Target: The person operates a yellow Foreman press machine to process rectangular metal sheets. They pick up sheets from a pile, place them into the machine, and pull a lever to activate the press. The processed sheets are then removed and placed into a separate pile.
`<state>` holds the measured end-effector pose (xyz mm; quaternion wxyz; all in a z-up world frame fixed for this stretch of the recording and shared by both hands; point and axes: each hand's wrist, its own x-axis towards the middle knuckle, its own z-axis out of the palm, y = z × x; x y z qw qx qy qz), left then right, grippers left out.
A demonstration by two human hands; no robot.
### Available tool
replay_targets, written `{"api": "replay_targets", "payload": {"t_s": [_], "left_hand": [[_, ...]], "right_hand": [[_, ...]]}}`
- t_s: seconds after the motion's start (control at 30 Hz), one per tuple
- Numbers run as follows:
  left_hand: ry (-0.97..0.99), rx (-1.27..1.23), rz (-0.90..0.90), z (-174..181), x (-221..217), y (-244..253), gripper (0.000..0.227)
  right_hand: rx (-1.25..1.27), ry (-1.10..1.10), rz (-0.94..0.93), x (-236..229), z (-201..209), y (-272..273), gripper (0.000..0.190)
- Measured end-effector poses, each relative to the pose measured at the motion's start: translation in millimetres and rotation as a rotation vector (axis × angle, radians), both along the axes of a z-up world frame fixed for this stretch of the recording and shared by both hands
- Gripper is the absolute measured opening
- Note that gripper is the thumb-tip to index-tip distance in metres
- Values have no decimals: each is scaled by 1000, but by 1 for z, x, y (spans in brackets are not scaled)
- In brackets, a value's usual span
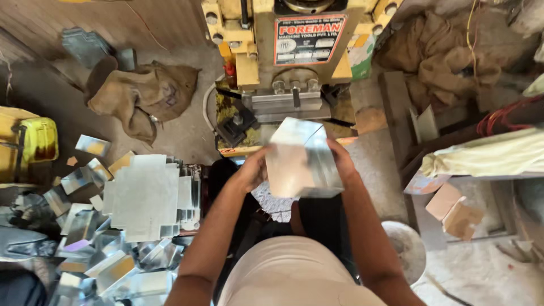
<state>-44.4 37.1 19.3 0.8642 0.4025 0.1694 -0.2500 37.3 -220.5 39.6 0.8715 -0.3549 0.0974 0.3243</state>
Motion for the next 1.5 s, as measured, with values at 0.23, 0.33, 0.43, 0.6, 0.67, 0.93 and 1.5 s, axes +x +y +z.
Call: {"api": "replay_targets", "payload": {"t_s": [0.23,0.33,0.43,0.6,0.67,0.93,1.5], "left_hand": [[-259,-106,346,9,-23,-14,91],[-417,451,314,-10,-21,-29,91],[-361,632,564,-19,-10,-30,66],[-383,708,594,-33,10,-19,58],[-454,697,608,-41,22,-17,53],[-421,686,657,-19,17,-11,55],[-465,733,746,-34,16,-16,54]], "right_hand": [[-317,-233,-302,-14,-7,29,78],[-272,-352,-212,-29,1,39,96],[-315,-345,-139,-26,6,42,96],[-481,-335,-150,2,-8,37,80],[-545,-432,-189,13,-18,37,76],[-565,-455,-263,17,-43,31,66],[-751,-495,-246,28,-46,27,64]]}}
